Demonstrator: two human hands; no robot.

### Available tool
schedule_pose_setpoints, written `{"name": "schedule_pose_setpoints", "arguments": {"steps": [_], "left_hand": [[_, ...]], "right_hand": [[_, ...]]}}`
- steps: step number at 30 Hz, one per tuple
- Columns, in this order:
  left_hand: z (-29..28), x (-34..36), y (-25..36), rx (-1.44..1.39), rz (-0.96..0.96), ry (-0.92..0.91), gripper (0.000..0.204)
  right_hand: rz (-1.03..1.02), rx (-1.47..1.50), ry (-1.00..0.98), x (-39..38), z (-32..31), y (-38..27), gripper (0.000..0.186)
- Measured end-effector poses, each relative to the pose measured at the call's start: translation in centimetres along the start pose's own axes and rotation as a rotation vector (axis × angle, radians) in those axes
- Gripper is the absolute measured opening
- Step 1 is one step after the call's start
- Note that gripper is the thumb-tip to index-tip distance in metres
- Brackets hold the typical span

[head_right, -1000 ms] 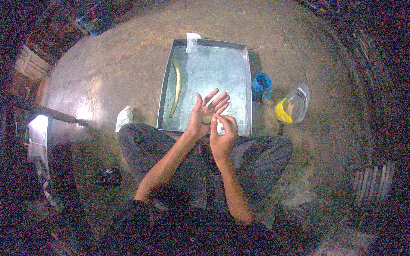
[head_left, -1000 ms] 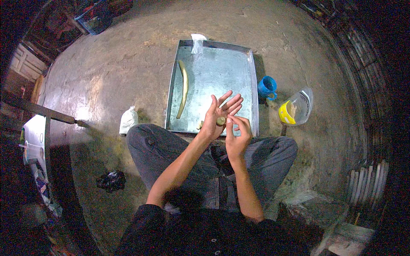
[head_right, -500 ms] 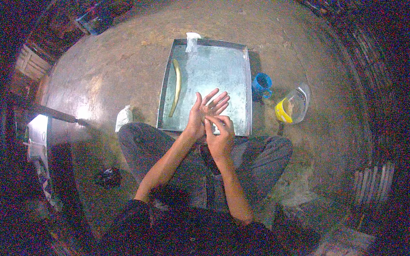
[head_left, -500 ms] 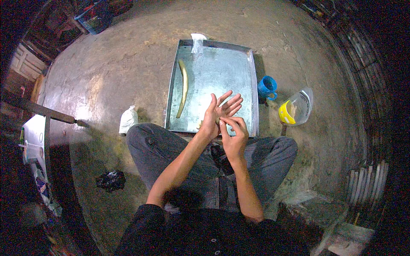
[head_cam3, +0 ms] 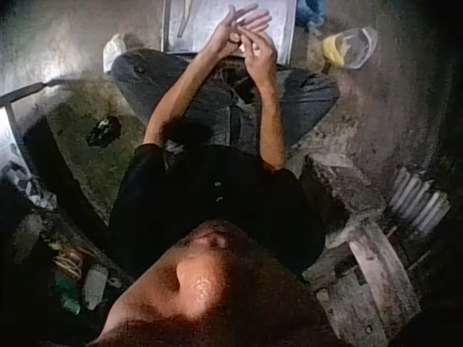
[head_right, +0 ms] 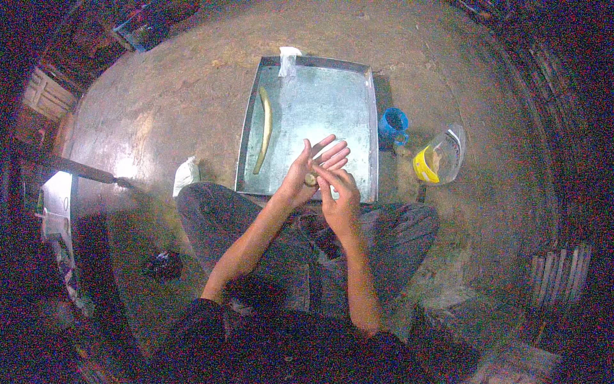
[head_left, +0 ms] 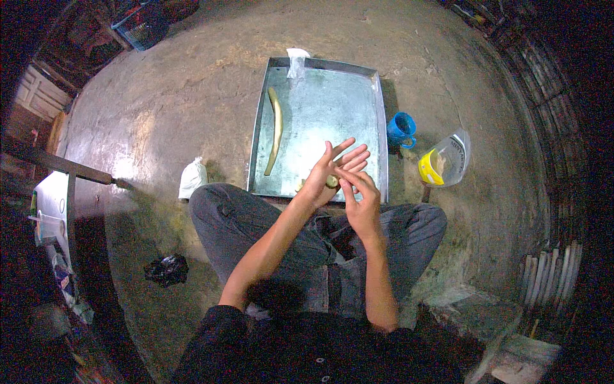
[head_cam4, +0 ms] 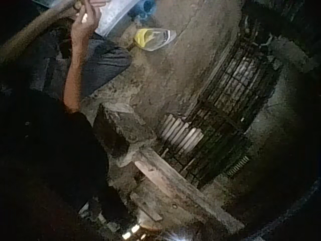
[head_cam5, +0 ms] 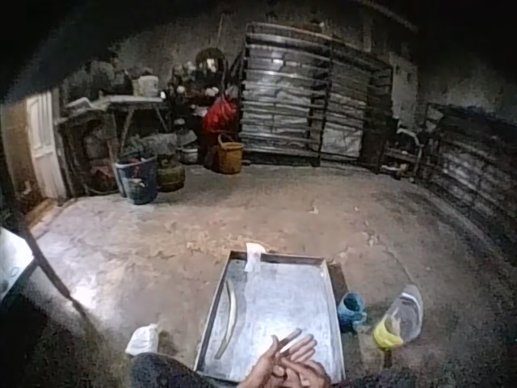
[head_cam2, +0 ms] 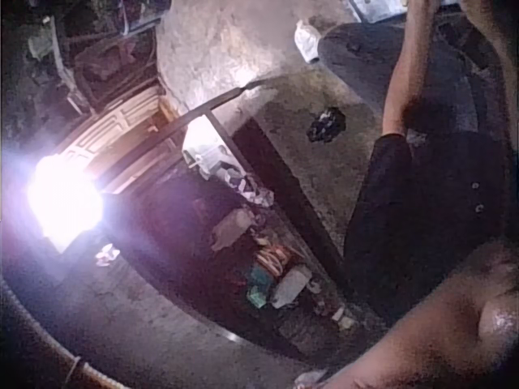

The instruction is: The person shapes pieces of dough by hand on a metal tray, pinching portions from a long dough roll and rolling them into small balls. They then flatten the dough balls into discs and place them at the edge of the tray.

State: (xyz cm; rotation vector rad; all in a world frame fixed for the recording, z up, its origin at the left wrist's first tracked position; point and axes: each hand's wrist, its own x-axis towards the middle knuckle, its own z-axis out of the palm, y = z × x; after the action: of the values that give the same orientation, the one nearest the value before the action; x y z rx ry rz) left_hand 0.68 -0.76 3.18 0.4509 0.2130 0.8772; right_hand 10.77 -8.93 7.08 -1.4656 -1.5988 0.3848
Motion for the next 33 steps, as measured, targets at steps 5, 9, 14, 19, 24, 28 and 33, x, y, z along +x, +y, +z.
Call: {"name": "schedule_pose_setpoints", "arguments": {"steps": [5,9,14,19,24,28,33], "left_hand": [[0.4,-0.2,0.2,0.043,-0.068,-0.045,0.085],[0.3,-0.2,0.3,0.053,-0.081,-0.065,0.086],[0.0,-0.1,0.1,0.083,-0.110,-0.085,0.086],[-0.5,-0.2,-0.1,0.110,-0.130,-0.080,0.086],[-0.3,-0.2,-0.1,0.132,-0.145,-0.073,0.086],[-0.7,-0.2,-0.2,0.119,-0.166,-0.081,0.084],[-0.7,-0.1,-0.5,0.176,-0.161,-0.068,0.081]], "right_hand": [[0.017,0.051,-0.215,1.1,-2.0,0.6,0.023],[0.025,0.021,-0.296,1.9,-2.8,-0.1,0.022],[-0.089,-0.078,-0.266,1.9,-2.6,0.5,0.020],[-0.006,-0.088,-0.331,2.4,-2.6,0.1,0.017],[0.047,0.030,-0.272,2.0,-2.3,0.2,0.017],[0.068,0.020,-0.303,2.0,-2.3,0.1,0.016],[0.070,0.046,-0.258,1.8,-2.1,0.4,0.013]]}}
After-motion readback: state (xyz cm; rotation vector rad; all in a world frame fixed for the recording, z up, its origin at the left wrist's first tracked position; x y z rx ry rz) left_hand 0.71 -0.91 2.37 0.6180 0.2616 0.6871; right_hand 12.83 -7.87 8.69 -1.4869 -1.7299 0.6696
